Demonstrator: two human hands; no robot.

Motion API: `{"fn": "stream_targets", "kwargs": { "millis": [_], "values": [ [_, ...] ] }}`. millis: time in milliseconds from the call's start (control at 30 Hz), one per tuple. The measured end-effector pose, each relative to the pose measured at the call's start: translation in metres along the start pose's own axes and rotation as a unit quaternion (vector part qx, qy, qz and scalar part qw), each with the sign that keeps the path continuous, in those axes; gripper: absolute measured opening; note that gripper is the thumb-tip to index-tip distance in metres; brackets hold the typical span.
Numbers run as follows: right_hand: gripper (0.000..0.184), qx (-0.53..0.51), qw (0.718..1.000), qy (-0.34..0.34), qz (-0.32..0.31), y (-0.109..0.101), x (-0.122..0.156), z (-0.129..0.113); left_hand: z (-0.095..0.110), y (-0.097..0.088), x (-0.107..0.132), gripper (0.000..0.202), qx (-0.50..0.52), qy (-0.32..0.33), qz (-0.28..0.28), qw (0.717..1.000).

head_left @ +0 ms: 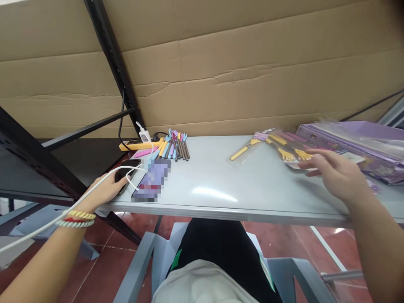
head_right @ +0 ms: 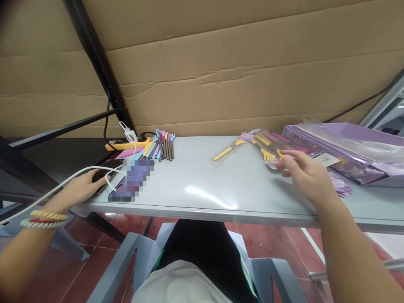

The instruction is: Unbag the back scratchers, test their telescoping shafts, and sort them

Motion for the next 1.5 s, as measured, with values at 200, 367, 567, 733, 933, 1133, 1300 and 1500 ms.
{"fn": "stream_targets", "kwargs": {
  "millis": [200, 367, 567, 733, 933, 1133, 1300, 1500],
  "values": [
    [0.041, 0.154, 0.983, -0.034, -0.097, 0.0, -0.002, 0.015, -0.004, 0.012, 0.033, 0.028, 0.098, -0.005, 0.26, 0.961],
    [0.048, 0.138, 0.99, -0.018, -0.031, -0.007, 0.025, 0.017, 0.048, 0.059, 0.136, 0.023, 0.231, 0.269, 0.388, 0.851],
    [0.05, 0.12, 0.992, 0.022, -0.018, -0.009, 0.028, 0.014, 0.125, 0.156, 0.221, 0.006, 0.219, 0.371, -0.312, 0.847],
    [0.049, 0.047, 0.998, 0.028, 0.029, -0.011, 0.03, 0.017, 0.129, 0.176, 0.203, 0.02, 0.204, 0.227, -0.445, 0.842],
    [0.031, -0.009, 0.999, 0.03, 0.022, -0.013, 0.033, 0.014, 0.127, 0.175, 0.201, 0.024, 0.229, 0.281, -0.417, 0.834],
    [0.03, 0.029, 0.999, 0.005, 0.033, -0.013, 0.035, 0.014, 0.135, 0.161, 0.193, 0.024, 0.209, 0.356, -0.285, 0.865],
    [0.029, 0.056, 0.998, -0.026, -0.029, -0.008, 0.028, 0.011, 0.167, 0.092, 0.163, 0.02, 0.301, 0.473, -0.016, 0.828],
    [0.027, 0.037, 0.984, -0.124, -0.122, 0.015, -0.013, -0.056, 0.245, -0.005, 0.077, 0.018, 0.29, 0.471, 0.111, 0.826]
  ]
}}
Point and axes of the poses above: each hand's wrist, its own x-axis away from the middle knuckle, its own y-axis out of the palm, z = x × y, the point moved 1 cm from there along -x, towards the middle knuckle, and after that the axes turned 5 degrees about -x, right-handed, at the moved point
